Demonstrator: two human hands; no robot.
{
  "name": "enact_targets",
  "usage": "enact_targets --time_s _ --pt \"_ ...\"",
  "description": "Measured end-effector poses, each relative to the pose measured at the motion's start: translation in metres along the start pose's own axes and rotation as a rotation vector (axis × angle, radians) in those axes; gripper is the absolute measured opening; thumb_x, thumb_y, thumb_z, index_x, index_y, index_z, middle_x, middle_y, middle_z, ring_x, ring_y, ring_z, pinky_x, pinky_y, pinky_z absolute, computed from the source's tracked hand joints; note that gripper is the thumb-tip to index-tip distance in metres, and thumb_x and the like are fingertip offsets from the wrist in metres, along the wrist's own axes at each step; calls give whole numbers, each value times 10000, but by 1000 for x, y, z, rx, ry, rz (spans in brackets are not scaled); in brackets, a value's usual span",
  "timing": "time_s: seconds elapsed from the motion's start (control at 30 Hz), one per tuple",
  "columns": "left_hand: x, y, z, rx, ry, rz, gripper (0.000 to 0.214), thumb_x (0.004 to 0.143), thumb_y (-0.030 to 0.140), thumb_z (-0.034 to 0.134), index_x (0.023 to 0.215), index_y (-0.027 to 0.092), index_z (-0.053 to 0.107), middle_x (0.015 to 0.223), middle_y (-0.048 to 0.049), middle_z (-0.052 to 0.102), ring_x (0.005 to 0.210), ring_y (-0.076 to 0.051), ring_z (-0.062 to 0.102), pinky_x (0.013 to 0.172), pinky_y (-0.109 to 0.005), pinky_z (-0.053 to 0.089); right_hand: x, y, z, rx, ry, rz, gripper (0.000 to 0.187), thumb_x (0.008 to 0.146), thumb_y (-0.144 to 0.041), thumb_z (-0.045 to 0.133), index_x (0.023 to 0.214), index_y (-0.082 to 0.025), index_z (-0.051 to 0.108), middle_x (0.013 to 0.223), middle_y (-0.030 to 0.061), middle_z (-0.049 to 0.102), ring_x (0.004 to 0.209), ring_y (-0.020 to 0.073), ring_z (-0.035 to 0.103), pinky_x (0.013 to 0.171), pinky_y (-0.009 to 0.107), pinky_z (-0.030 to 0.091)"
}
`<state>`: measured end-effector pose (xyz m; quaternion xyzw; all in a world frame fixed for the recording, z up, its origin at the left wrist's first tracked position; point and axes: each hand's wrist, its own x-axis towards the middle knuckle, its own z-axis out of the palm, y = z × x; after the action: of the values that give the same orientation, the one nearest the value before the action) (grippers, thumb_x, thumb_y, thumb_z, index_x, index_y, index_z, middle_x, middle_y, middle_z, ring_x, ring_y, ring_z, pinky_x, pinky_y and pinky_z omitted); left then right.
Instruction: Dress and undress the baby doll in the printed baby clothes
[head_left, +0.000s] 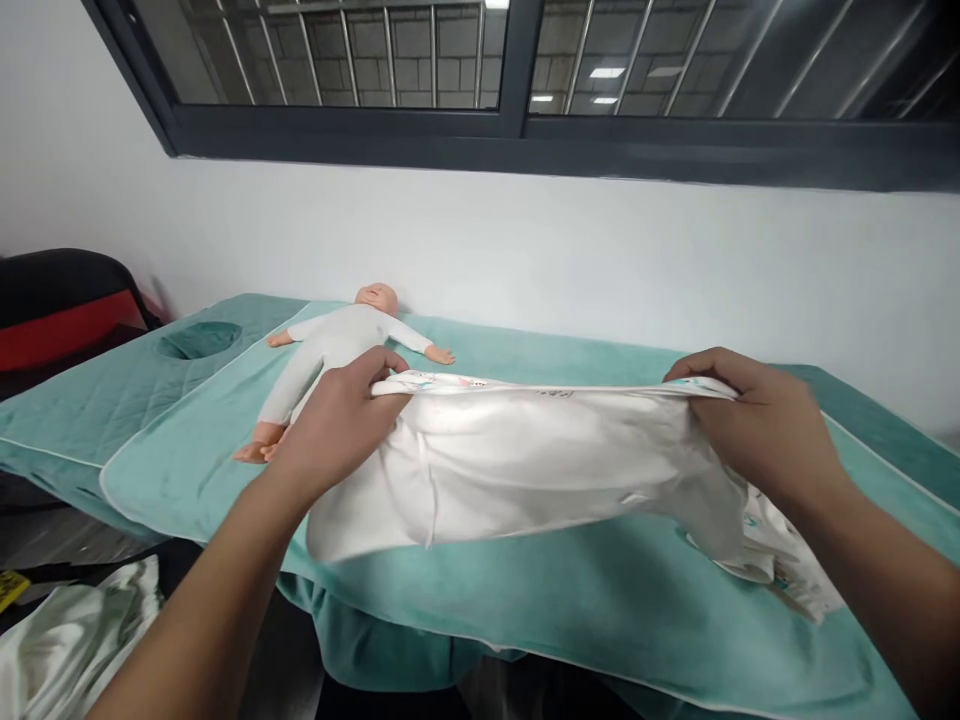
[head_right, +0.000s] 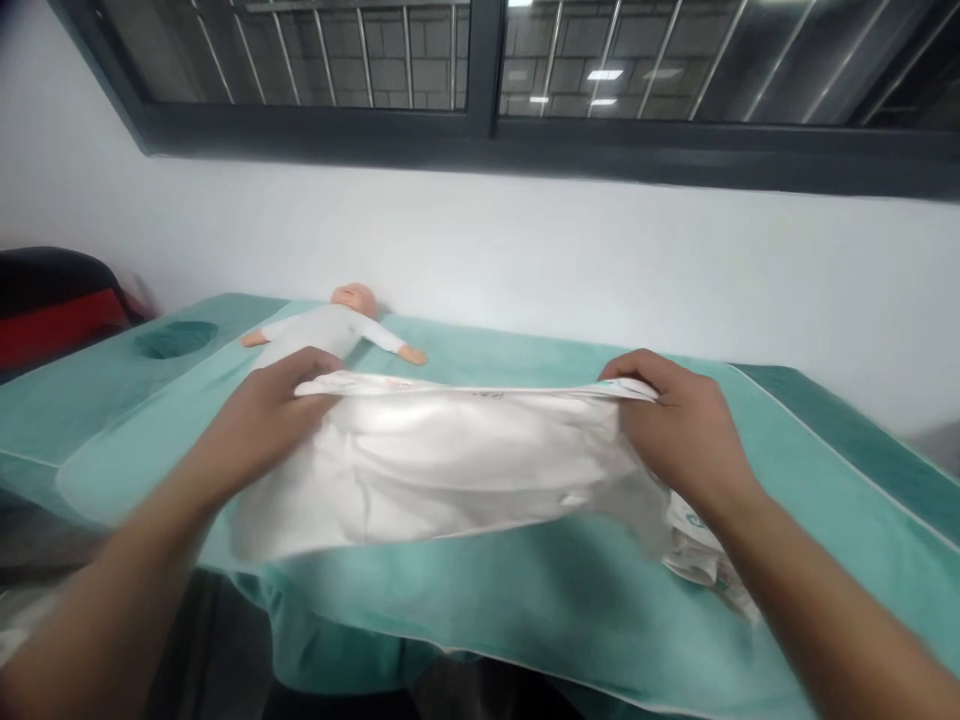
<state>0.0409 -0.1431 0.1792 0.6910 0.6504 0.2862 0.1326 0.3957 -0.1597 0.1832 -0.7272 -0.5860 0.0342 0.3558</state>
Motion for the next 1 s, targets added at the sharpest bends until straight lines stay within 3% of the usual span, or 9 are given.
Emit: enact_targets --time_s 0.13,0.23,0.43,0.53,0.63,0.77,0.87,0.93,1.0 --pt "24 -6 21 396 -130 -43 311 852 465 436 1002 255 609 778 -53 659 747 -276 632 620 -337 423 25 8 19 -265 -177 -8 375 646 -123 476 921 -274 683 743 24 665 640 211 573 524 281 382" --pt "56 -10 45 497 -183 -32 347 884 486 384 971 223 593 847 -93 675 801 -305 649 666 -380 456 54 10 47 -478 -301 -79 437 677 -129 484 1046 -276 666 896 66 695 776 254 615 599 310 413" --pt "122 -17 113 477 22 -45 303 902 300 412 1122 151 558 1063 -161 652 967 -333 626 739 -421 493 93 10 116 -605 -315 -58 423 807 -132 432 1192 -195 595 1083 158 662 892 296 640 709 388 479" --pt "123 -15 153 477 184 83 298 898 184 402 1149 130 555 1202 -185 583 1130 -351 532 847 -466 468 78 9 151 -617 -195 -214 427 841 -70 379 1228 -103 556 1240 215 585 1059 314 594 842 421 471" --pt "108 -12 190 395 74 322 306 868 75 395 1086 140 599 1145 -142 613 1113 -290 533 910 -417 448 51 6 185 -517 -195 -481 417 877 -54 351 1244 -95 546 1378 193 508 1261 286 467 1022 387 371" --pt "100 -17 221 343 -34 356 304 853 48 418 1023 159 644 1028 -93 667 1010 -229 587 872 -332 474 42 3 218 -370 -411 -260 344 938 -173 343 1196 -156 571 1246 134 619 1110 246 576 901 340 440" --pt "106 -23 232 349 -25 300 284 895 98 398 1014 112 656 1038 -142 674 1038 -255 595 915 -373 466 53 7 234 -369 -439 -175 364 976 -299 312 1139 -151 602 1183 147 651 1071 261 606 899 373 446" --pt "109 -26 236 357 13 283 317 932 183 402 1126 86 633 1208 -189 621 1180 -291 534 1016 -424 405 58 11 243 -369 -429 -166 424 993 -345 273 1171 -134 594 1301 174 594 1207 282 539 997 417 395" --pt "110 -26 237 363 79 289 427 956 285 403 1311 88 537 1385 -205 508 1303 -319 431 1080 -459 337 60 16 249 -364 -405 -174 481 991 -382 286 1301 -101 524 1476 197 438 1379 314 368 1094 479 299"
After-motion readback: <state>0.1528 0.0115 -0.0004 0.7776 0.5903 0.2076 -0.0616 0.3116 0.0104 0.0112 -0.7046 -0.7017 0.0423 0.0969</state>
